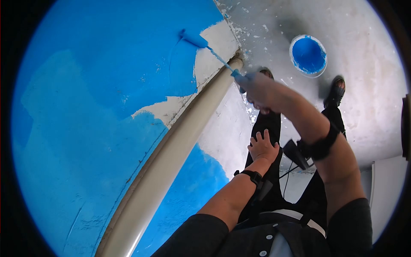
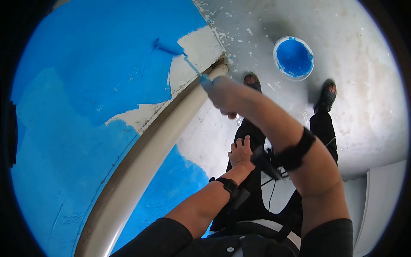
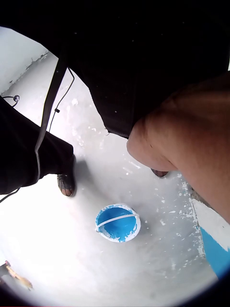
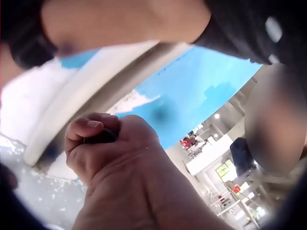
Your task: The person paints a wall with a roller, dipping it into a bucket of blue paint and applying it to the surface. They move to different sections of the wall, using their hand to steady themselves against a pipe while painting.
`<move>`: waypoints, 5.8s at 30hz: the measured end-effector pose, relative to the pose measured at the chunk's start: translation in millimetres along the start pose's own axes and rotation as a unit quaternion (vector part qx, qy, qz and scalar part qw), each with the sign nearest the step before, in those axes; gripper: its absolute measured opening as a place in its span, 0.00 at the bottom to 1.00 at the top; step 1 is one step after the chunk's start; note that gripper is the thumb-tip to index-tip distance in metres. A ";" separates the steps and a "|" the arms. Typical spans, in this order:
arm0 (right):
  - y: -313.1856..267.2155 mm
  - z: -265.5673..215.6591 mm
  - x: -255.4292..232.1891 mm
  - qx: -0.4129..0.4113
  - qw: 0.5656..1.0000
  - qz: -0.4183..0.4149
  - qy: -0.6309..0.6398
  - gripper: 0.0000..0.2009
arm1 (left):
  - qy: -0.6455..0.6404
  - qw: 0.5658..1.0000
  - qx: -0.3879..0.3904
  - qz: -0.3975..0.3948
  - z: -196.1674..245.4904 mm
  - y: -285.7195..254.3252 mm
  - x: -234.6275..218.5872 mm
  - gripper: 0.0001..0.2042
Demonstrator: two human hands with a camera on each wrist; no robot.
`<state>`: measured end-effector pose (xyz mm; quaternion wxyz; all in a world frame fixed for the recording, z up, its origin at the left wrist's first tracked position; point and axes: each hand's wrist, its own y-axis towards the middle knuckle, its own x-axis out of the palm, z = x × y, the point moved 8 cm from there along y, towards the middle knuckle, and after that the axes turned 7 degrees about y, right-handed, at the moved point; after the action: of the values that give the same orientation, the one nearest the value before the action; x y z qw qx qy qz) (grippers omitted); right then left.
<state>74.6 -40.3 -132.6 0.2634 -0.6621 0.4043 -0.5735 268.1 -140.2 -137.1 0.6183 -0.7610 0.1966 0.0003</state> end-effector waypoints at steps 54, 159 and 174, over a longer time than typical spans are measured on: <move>55.4 -20.9 -112.3 0.212 0.974 -0.069 0.045 0.16 | -0.060 0.996 0.045 0.055 -18.9 16.7 -27.1 0.34; 32.0 24.2 -54.6 -0.052 0.980 -0.011 -0.190 0.31 | -0.005 0.999 0.034 0.032 -1.6 14.6 -23.2 0.33; 108.5 -35.0 -108.8 -0.005 0.990 0.025 -0.139 0.26 | -0.012 0.995 0.061 0.082 -8.9 15.5 -29.1 0.32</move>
<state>13.7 -3.1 -273.0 0.3283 -0.7264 0.3830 -0.4668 234.4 -142.4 -142.6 0.6636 -0.7032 0.2507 0.0482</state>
